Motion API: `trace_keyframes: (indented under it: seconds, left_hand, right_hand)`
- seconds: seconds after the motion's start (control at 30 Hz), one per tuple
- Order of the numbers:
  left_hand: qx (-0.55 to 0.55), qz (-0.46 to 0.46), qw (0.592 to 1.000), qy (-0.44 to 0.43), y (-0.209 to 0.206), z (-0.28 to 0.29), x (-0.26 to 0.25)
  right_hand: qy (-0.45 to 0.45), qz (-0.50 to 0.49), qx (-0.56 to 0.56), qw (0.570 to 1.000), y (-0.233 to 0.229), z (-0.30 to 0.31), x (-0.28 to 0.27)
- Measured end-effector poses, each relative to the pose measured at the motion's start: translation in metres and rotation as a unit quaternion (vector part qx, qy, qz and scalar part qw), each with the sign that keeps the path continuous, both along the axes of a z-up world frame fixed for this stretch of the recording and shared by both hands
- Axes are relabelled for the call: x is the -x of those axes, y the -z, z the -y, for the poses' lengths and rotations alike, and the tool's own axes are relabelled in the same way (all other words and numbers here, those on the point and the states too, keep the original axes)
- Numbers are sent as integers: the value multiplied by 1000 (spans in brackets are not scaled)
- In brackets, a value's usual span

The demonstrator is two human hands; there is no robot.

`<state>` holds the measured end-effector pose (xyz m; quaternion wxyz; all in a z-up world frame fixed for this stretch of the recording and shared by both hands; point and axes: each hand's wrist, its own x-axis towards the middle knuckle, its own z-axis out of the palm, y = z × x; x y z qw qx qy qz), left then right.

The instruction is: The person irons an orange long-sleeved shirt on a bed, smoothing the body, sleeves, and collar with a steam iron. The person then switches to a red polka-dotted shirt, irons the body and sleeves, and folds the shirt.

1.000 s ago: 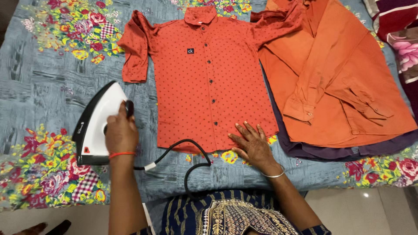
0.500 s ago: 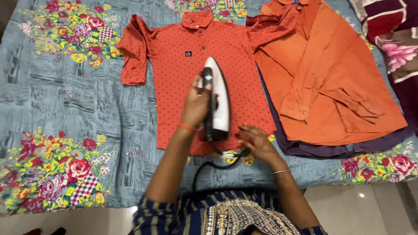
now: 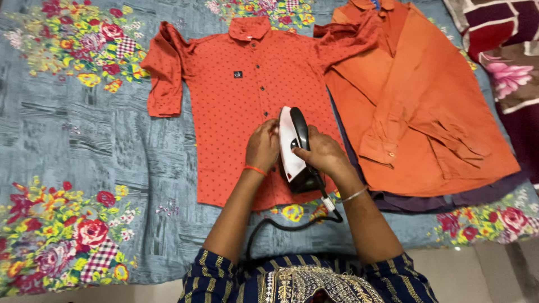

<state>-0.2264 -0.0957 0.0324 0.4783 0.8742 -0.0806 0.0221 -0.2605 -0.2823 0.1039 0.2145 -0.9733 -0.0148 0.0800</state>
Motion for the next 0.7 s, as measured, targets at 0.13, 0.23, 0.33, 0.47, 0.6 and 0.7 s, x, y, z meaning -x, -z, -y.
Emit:
trace_keyframes:
  seconds: [0.13, 0.23, 0.33, 0.47, 0.6, 0.7]
  left_hand:
    - [-205, 81, 971, -91, 7, -17, 14]
    - [-282, 60, 954, -83, 14, -15, 22]
    - [-308, 23, 949, -56, 13, -11, 23]
    - [-316, 6, 948, -36, 3, -14, 20]
    - [-308, 9, 951, -30, -1, -14, 18]
    - [-308, -1, 951, -24, -2, -15, 17]
  right_hand:
    - [12, -101, -32, 994, 6, -9, -49]
    - [118, -142, -145, 972, 14, -8, -92]
    - [76, -68, -71, 992, 23, -1, -142]
    - [81, -64, 1, 995, 30, 8, -209]
    - [111, -69, -39, 991, 36, 19, -271]
    - [122, -53, -43, 990, 42, 21, -316]
